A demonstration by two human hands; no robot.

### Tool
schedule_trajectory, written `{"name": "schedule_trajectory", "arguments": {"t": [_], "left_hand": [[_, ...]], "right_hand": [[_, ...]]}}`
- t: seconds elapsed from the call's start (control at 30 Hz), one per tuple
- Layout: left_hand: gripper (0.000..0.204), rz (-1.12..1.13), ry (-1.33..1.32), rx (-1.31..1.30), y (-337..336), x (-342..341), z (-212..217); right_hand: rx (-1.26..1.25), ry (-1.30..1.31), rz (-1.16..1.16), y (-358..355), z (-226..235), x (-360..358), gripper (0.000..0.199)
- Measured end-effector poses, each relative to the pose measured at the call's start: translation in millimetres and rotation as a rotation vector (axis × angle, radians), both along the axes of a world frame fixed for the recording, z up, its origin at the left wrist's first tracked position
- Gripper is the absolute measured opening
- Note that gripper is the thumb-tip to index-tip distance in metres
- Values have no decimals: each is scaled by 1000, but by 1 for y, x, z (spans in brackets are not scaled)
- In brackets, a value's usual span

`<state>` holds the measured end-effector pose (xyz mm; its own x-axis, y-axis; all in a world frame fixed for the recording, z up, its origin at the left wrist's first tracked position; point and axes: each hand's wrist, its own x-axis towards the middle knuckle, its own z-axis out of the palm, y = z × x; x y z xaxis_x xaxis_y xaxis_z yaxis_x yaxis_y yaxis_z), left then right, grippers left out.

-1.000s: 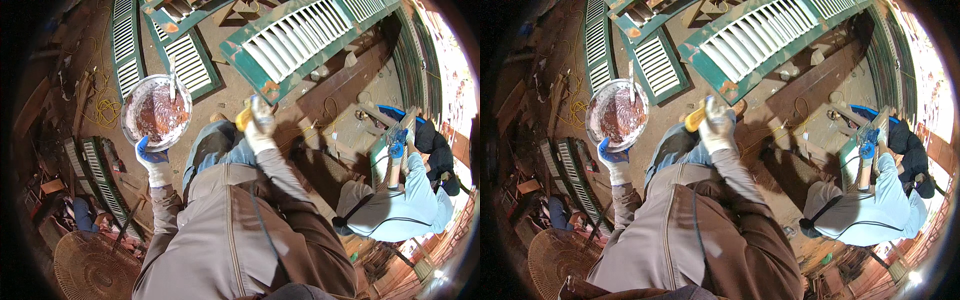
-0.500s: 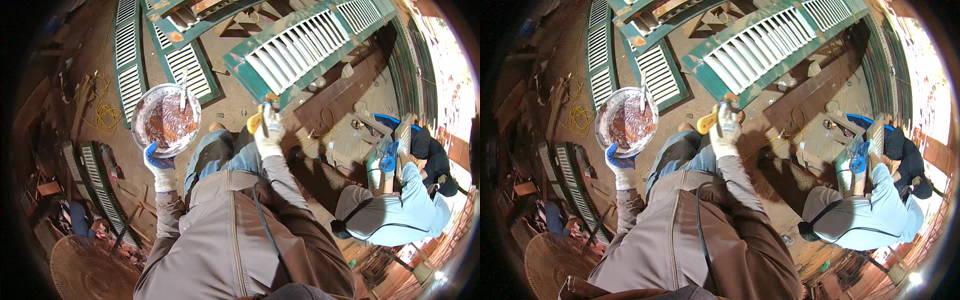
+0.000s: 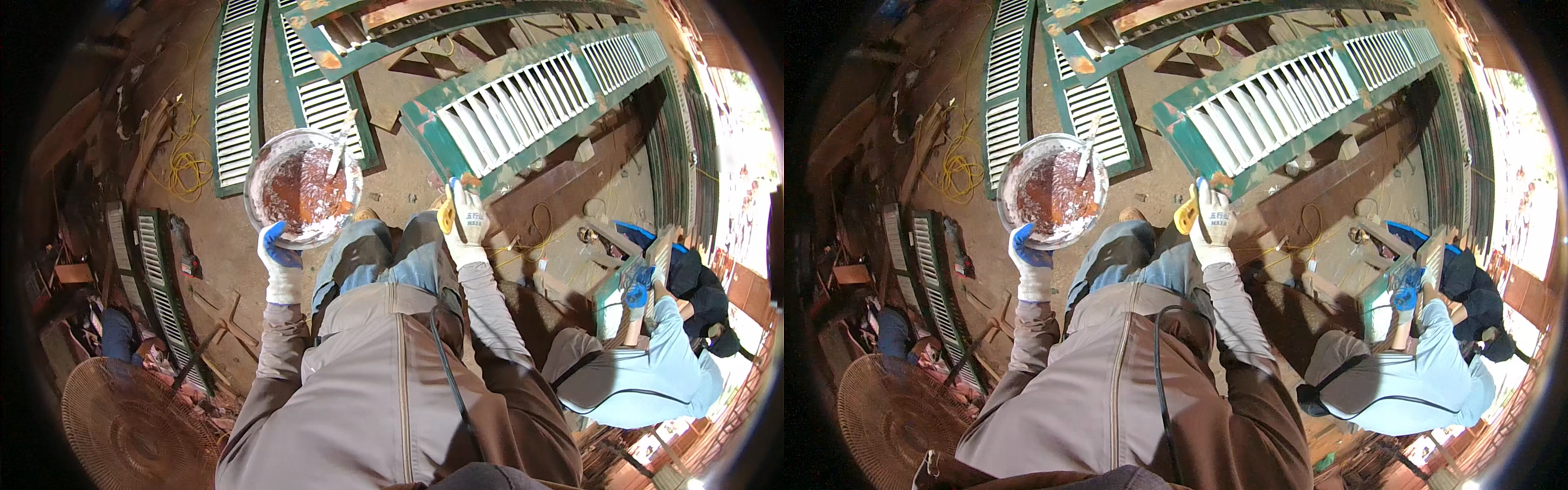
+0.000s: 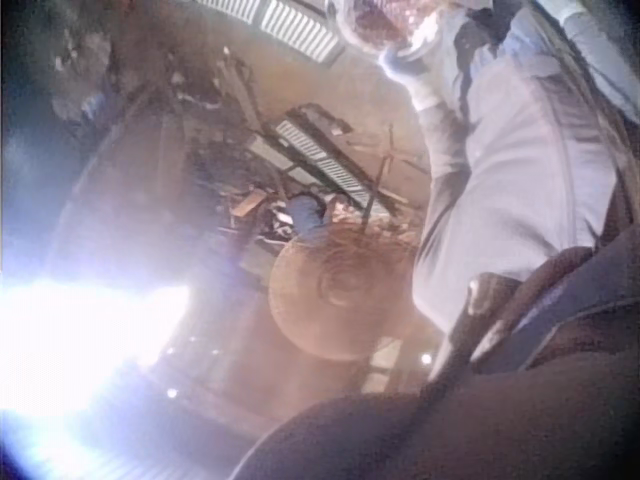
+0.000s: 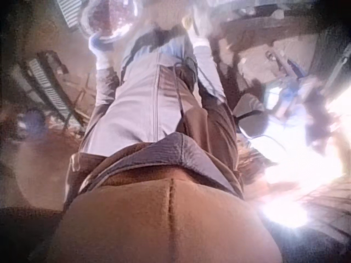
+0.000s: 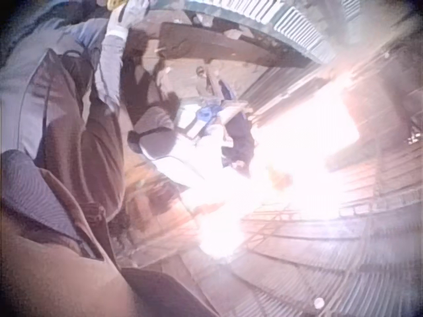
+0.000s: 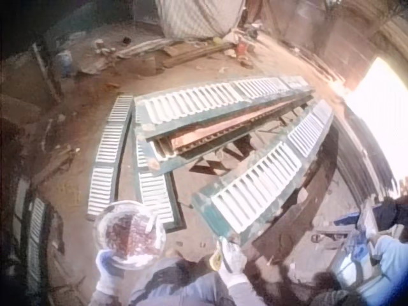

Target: The person applies a reddish-brown finish to wooden louvered shutters using a yellow-handled brush. They repeatedly dip the brush into a small metal bowl and paint the slats and frame of multiple shutters arranged on a workbench.

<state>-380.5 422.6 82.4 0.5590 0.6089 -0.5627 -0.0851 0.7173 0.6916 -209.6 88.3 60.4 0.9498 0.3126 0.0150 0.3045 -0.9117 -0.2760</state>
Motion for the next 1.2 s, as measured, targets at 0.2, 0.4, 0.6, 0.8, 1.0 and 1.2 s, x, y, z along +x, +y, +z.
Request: {"name": "schedule_trajectory", "arguments": {"t": [0.2, 0.4, 0.6, 0.8, 1.0, 1.2], "left_hand": [[13, -42, -66, 130, 7, -6, -32], [6, 2, 13, 61, 12, -11, -35], [10, 2, 62, -16, 22, 0, -20], [19, -205, 37, -94, 18, 10, 22], [61, -405, 30, -68, -13, 32, 72], [61, -589, -58, -143, -67, 87, 76]], "right_hand": [[-217, -87, -21, -4, -20, -10, 44], [-94, -2, -56, -14, 1, -19, 42], [-47, -36, -11, -13, -14, -28, 40], [455, 77, -371, -3, 23, -63, 34], [594, -192, -541, -44, 26, -70, 28], [831, -163, -727, -112, 11, -80, 31]]}}
